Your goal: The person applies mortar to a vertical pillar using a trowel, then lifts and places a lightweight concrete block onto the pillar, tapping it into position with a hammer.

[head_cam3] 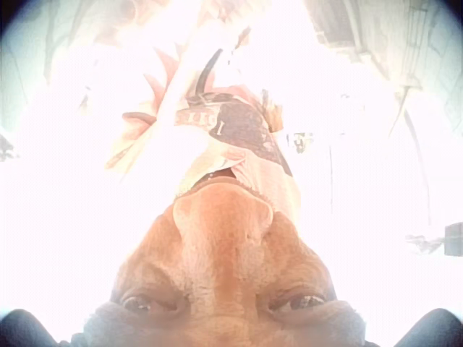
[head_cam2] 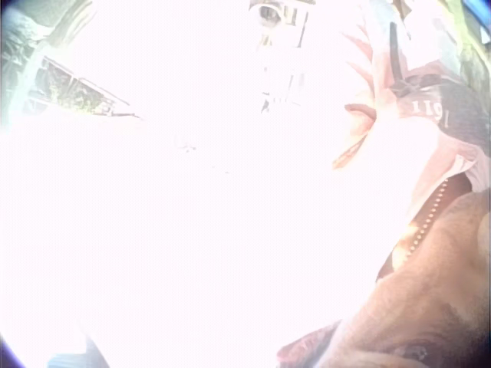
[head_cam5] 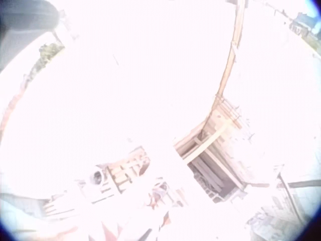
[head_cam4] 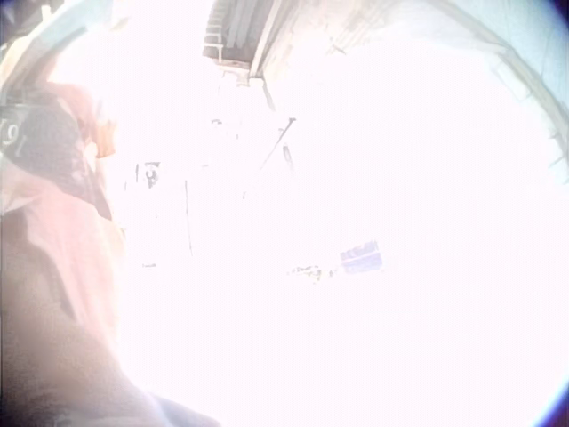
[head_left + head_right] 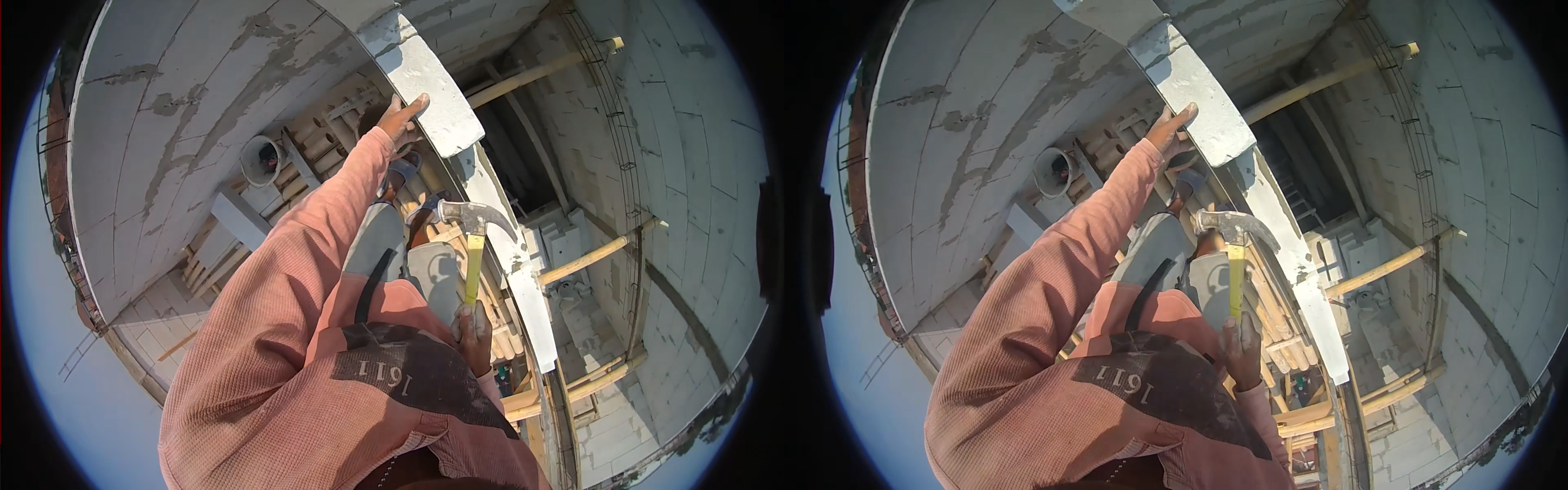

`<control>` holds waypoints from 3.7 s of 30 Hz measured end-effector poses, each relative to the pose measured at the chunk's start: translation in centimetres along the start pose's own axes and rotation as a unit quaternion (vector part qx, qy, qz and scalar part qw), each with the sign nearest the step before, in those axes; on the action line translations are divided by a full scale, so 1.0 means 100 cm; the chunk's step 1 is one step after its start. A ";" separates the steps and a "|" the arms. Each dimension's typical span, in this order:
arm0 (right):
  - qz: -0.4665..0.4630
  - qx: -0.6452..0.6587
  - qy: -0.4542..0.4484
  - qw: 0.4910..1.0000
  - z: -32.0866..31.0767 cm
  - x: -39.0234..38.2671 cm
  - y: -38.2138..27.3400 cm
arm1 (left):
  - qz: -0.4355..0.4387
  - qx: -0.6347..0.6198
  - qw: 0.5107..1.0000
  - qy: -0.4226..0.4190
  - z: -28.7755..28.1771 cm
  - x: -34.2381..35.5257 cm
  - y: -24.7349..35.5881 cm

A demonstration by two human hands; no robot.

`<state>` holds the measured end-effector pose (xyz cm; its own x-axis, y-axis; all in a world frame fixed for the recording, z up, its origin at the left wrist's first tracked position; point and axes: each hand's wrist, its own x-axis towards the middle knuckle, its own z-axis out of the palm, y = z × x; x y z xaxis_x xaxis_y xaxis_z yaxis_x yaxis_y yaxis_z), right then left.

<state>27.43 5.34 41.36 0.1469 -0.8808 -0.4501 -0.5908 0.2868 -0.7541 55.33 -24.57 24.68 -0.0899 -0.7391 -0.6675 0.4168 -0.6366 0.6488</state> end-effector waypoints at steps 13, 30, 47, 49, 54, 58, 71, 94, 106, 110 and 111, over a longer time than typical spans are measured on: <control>0.086 -0.070 -0.191 0.975 0.159 0.138 0.042 | -0.168 0.301 0.909 0.236 -0.199 -0.160 -0.270; -0.237 -0.290 -0.117 0.920 0.438 0.415 0.407 | -0.269 0.453 0.820 0.222 -0.134 -0.218 -0.313; 0.105 -0.031 -0.058 0.992 0.476 0.406 0.248 | -0.273 0.439 0.814 0.264 -0.119 -0.216 -0.321; 0.254 0.108 -0.129 0.952 0.494 0.424 0.217 | -0.273 0.438 0.816 0.260 -0.114 -0.212 -0.323; 0.293 0.318 -0.195 0.880 0.484 0.461 0.193 | -0.309 0.432 0.810 0.247 -0.110 -0.204 -0.308; 0.416 0.221 -0.195 0.860 0.398 0.467 0.186 | -0.324 0.436 0.803 0.244 -0.113 -0.206 -0.309; -0.139 -0.620 -0.125 0.762 0.344 0.478 0.142 | -0.321 0.484 0.778 0.239 -0.124 -0.209 -0.303; -0.212 -0.653 -0.080 0.723 0.365 0.510 0.155 | -0.323 0.494 0.777 0.218 -0.129 -0.210 -0.312; -0.269 -0.482 -0.037 0.833 0.364 0.470 0.224 | -0.272 0.542 0.755 0.249 -0.128 -0.210 -0.318; -0.201 -0.249 -0.101 0.942 0.345 0.458 0.281 | -0.272 0.533 0.766 0.236 -0.127 -0.205 -0.313; -0.201 -0.242 -0.103 0.944 0.346 0.450 0.284 | -0.285 0.529 0.767 0.223 -0.127 -0.205 -0.312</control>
<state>44.74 -13.09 -16.87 0.5579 -0.7758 -0.2946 -0.7399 -0.3044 -0.5999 55.69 13.25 13.53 0.4327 -0.2752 -0.8585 -0.5645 -0.8252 -0.0200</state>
